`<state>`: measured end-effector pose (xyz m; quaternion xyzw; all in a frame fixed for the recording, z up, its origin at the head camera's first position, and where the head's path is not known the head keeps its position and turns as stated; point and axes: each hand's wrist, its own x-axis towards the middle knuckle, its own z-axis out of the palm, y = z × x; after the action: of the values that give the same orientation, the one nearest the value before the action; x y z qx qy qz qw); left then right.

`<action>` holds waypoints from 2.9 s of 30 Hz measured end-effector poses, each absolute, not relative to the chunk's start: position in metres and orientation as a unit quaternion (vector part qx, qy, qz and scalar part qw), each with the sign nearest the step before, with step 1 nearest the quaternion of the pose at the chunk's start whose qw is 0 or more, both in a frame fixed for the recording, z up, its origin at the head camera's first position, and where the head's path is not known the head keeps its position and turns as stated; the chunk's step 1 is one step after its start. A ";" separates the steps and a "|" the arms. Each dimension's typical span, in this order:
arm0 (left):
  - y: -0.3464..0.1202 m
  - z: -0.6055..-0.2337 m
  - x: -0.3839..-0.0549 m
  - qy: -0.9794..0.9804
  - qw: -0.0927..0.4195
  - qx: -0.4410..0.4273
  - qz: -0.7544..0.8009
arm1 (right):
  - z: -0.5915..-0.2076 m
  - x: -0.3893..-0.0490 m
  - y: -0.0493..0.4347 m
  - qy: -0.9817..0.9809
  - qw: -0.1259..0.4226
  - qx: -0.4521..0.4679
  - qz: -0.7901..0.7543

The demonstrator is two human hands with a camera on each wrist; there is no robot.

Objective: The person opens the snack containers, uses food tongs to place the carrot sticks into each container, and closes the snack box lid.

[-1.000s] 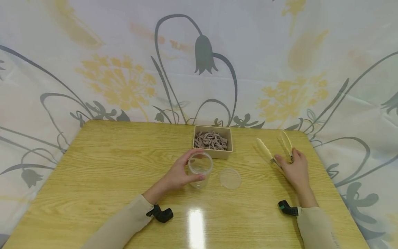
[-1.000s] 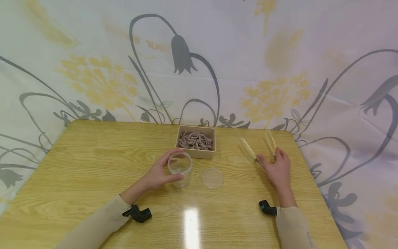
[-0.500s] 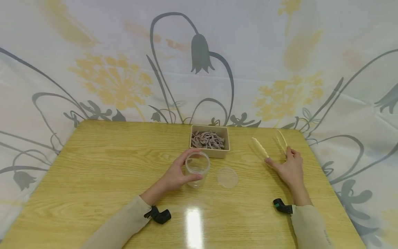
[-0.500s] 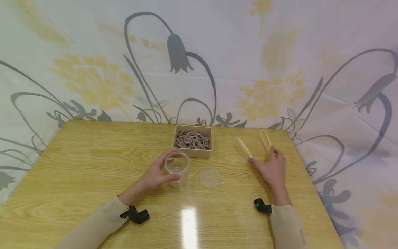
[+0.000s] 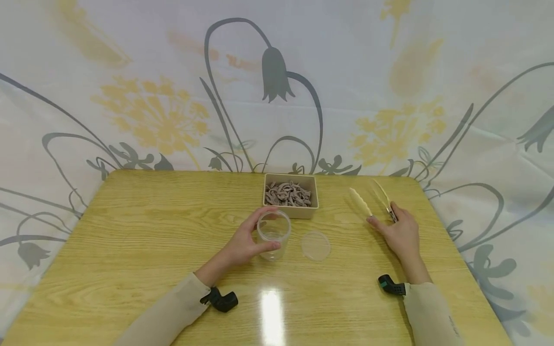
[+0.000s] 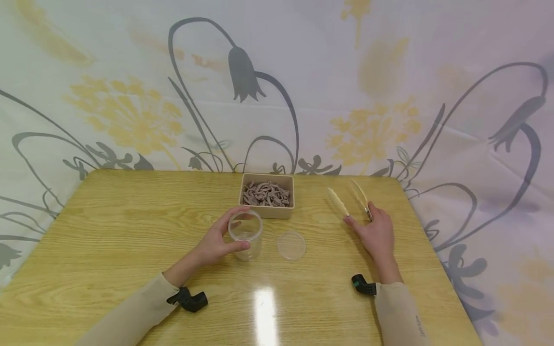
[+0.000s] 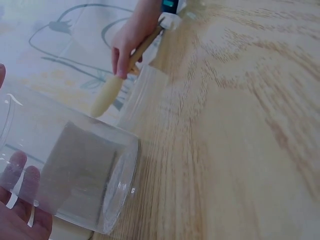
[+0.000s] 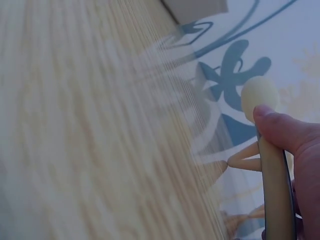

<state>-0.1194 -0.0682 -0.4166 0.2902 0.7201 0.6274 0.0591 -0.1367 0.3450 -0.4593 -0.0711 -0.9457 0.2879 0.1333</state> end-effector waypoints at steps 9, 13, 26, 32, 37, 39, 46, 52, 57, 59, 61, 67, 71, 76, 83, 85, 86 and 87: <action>-0.067 -0.424 -0.126 0.717 0.058 0.298 0.628 | -0.455 -0.137 0.339 -0.940 0.169 -0.093 0.280; -0.066 -0.440 -0.134 0.718 0.061 0.296 0.628 | -0.454 -0.138 0.334 -0.943 0.172 -0.100 0.265; -0.071 -0.452 -0.134 0.716 0.063 0.294 0.631 | -0.458 -0.137 0.330 -0.954 0.106 -0.129 0.250; -0.070 -0.452 -0.131 0.717 0.063 0.289 0.632 | -0.458 -0.137 0.329 -0.953 0.082 -0.137 0.258; -0.069 -0.452 -0.132 0.723 0.066 0.285 0.627 | -0.462 -0.138 0.330 -0.954 0.085 -0.131 0.257; -0.069 -0.450 -0.132 0.723 0.066 0.286 0.626 | -0.463 -0.139 0.331 -0.953 0.092 -0.125 0.260; -0.067 -0.452 -0.135 0.719 0.063 0.293 0.628 | -0.463 -0.139 0.332 -0.946 0.141 -0.104 0.273; -0.070 -0.452 -0.134 0.714 0.066 0.291 0.634 | -0.458 -0.140 0.330 -0.946 0.139 -0.068 0.284; -0.071 -0.453 -0.134 0.716 0.074 0.285 0.633 | -0.449 -0.139 0.328 -0.956 0.111 -0.024 0.269; -0.072 -0.453 -0.134 0.719 0.074 0.282 0.631 | -0.443 -0.139 0.325 -0.959 0.110 -0.001 0.260; -0.072 -0.453 -0.135 0.720 0.072 0.281 0.630 | -0.437 -0.140 0.320 -0.960 0.115 0.019 0.254; -0.072 -0.453 -0.135 0.725 0.073 0.280 0.624 | -0.416 -0.146 0.306 -0.961 0.108 0.062 0.245; -0.072 -0.452 -0.135 0.724 0.074 0.281 0.626 | -0.400 -0.151 0.294 -0.966 0.093 0.098 0.220; -0.072 -0.451 -0.135 0.723 0.070 0.285 0.625 | -0.387 -0.160 0.279 -0.972 0.067 0.135 0.180; -0.072 -0.450 -0.135 0.723 0.068 0.292 0.623 | -0.371 -0.177 0.263 -0.977 0.026 0.174 0.119; -0.073 -0.449 -0.135 0.723 0.067 0.293 0.622 | -0.367 -0.183 0.258 -0.977 0.021 0.189 0.100; -0.073 -0.449 -0.135 0.723 0.068 0.292 0.622 | -0.366 -0.185 0.256 -0.976 0.019 0.197 0.090; -0.073 -0.449 -0.135 0.723 0.068 0.292 0.622 | -0.365 -0.188 0.254 -0.976 0.016 0.204 0.080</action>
<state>-0.1349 -0.0725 -0.4490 0.2921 0.7235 0.6219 0.0676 -0.1881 0.2537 -0.3647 0.2037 -0.9756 0.0803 0.0161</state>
